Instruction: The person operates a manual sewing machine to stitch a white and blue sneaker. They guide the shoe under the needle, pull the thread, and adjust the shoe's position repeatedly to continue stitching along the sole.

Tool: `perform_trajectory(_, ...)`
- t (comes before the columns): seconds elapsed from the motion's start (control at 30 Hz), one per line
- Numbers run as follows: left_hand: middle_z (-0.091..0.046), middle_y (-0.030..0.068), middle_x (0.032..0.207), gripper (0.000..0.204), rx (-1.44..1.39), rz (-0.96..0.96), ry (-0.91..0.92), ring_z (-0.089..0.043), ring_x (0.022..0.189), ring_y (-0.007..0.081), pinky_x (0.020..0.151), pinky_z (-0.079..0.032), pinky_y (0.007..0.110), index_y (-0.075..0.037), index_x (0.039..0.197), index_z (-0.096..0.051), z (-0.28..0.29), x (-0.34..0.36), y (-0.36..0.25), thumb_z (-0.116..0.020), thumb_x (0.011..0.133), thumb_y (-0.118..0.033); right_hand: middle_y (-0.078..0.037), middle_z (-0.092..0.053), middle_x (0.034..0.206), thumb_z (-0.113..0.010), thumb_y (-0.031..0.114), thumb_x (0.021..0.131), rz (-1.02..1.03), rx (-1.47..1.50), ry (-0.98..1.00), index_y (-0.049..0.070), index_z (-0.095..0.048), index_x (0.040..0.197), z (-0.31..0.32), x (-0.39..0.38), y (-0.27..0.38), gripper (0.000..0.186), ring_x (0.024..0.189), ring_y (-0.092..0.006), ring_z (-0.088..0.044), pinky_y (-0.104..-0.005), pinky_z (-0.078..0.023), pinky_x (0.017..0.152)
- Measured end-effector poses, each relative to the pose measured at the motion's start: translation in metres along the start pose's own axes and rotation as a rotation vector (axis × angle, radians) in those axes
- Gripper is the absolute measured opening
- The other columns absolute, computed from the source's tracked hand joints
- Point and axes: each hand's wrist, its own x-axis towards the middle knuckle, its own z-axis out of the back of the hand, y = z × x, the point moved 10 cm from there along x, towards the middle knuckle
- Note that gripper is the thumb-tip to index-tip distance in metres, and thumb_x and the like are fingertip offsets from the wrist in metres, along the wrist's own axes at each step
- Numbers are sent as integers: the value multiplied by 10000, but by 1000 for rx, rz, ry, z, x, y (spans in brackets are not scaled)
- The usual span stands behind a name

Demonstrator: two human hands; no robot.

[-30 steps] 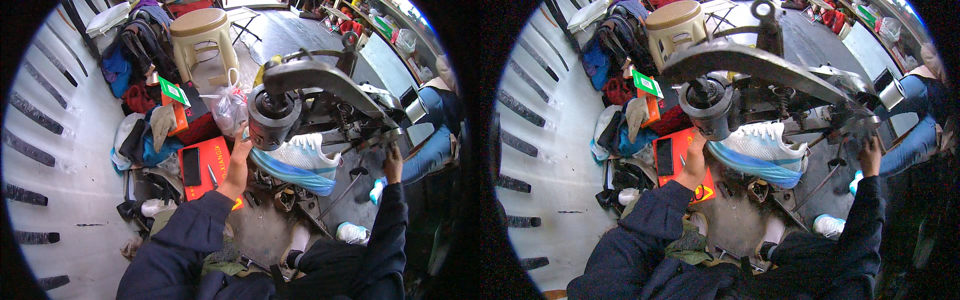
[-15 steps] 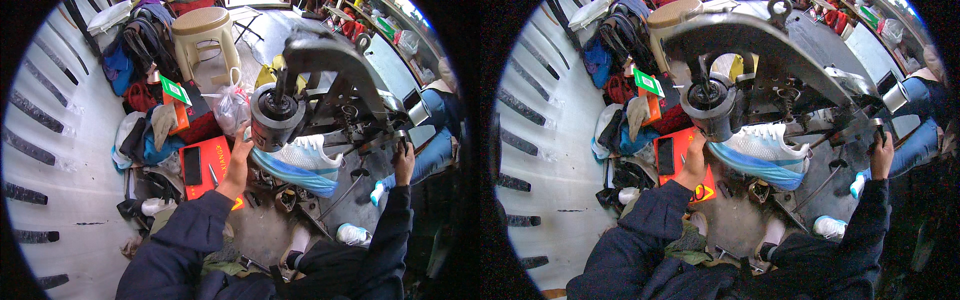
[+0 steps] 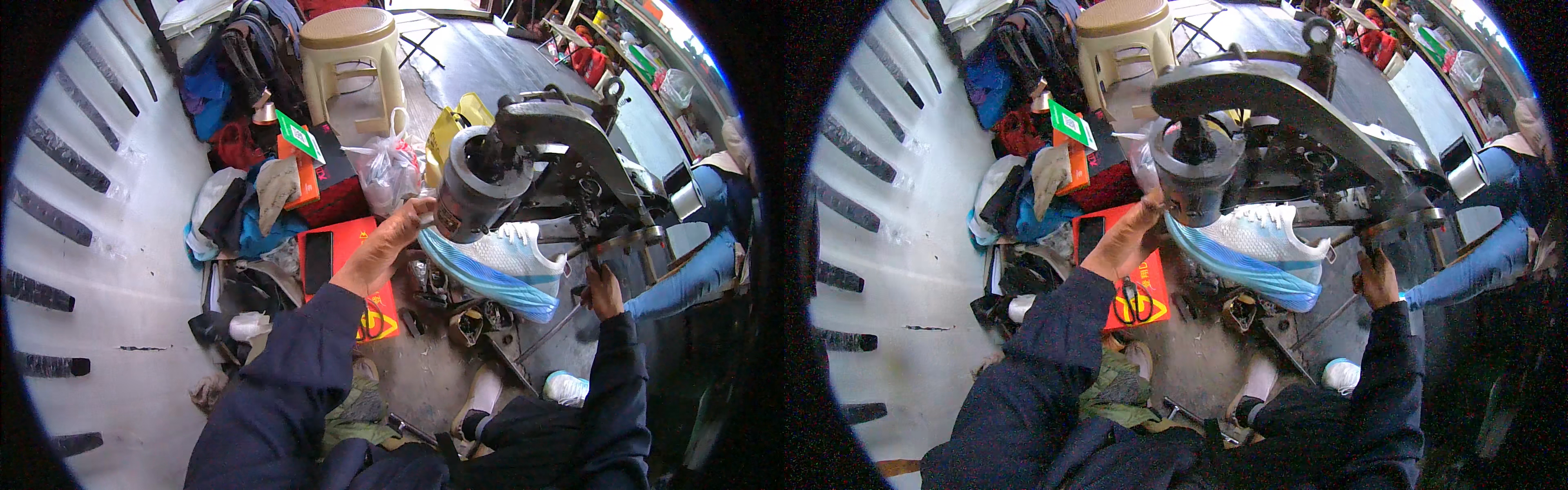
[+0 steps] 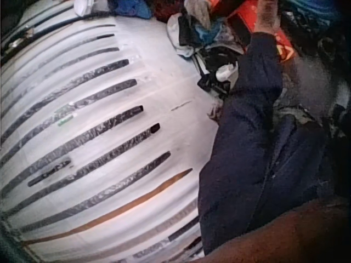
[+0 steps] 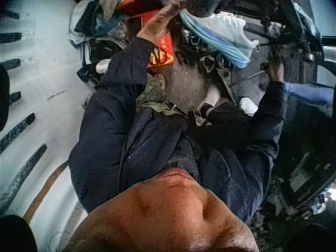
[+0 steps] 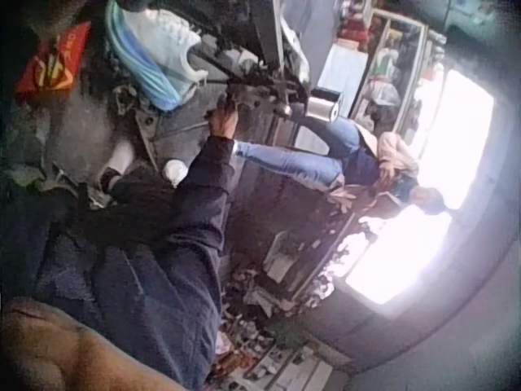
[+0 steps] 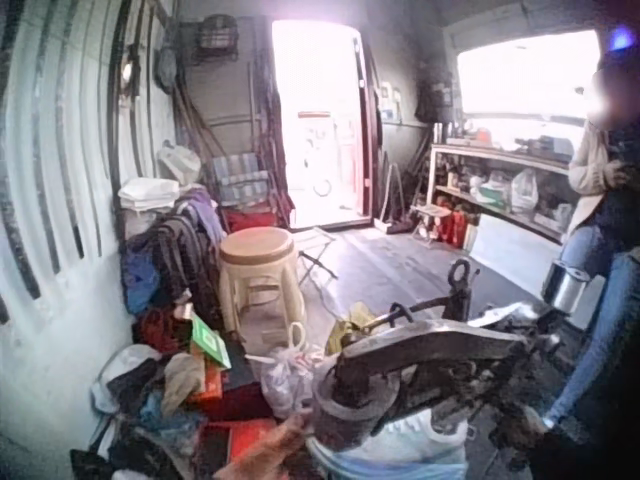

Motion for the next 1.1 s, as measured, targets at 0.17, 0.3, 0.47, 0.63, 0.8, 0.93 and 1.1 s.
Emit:
perform_trajectory(0.17,-509,112,1413,1104,430,-148,-41,-476,1335,237,1164,-344,377,-59,1488,-437,-10,4,-16,-836,716,-740,-88,-628,794,-611,258,1043,-33,53,38,-8,-605,1236,-4,3,1,328,584,-163,-579,-350,-463,549)
perform_trajectory(0.3,-443,170,1466,1120,482,-191,-55,-421,1392,278,1195,-309,403,-61,1483,-446,-8,1,-17,-824,701,-767,-81,-652,855,-641,244,1029,87,-34,-22,-29,-648,1181,6,-10,32,313,692,-163,-576,-337,-487,643)
perform_trajectory(0.47,-342,260,1598,1083,542,-187,-65,-279,1542,367,1252,-231,437,-73,1478,-481,-3,0,-16,-837,702,-739,-100,-691,1027,-580,204,1063,274,54,-333,-40,-644,1166,99,-28,77,272,915,-205,-619,-339,-506,813)
perform_trajectory(0.63,-279,309,1643,1051,619,-237,-88,-188,1588,403,1272,-194,449,-74,1471,-509,-4,-3,-26,-872,693,-680,-91,-609,838,-574,281,1069,341,-232,-609,48,-636,1171,177,17,26,262,710,-203,-562,-355,-446,604)
perform_trajectory(0.8,-309,228,1646,1169,775,-228,-112,-259,1565,360,1260,-248,426,0,1538,-399,-4,-2,-27,-829,723,-720,-194,-685,1064,-554,177,1026,742,-756,-343,-6,-599,1240,83,31,-16,285,855,-277,-677,-402,-557,698)
perform_trajectory(0.93,-360,346,1557,1129,828,-350,-234,-290,1524,468,1252,-248,467,24,1406,-513,-15,-2,-29,-863,650,-737,-101,-650,670,-599,303,1053,67,35,52,-42,-606,1103,20,20,-33,349,620,-178,-633,-338,-491,582)
perform_trajectory(1.1,-334,370,1562,1145,943,-361,-333,-298,1515,479,1252,-257,479,40,1410,-499,-19,-5,-23,-860,653,-738,-57,-638,755,-622,266,1044,162,-74,-74,-12,-641,1055,11,-20,57,279,635,-147,-555,-319,-444,581)
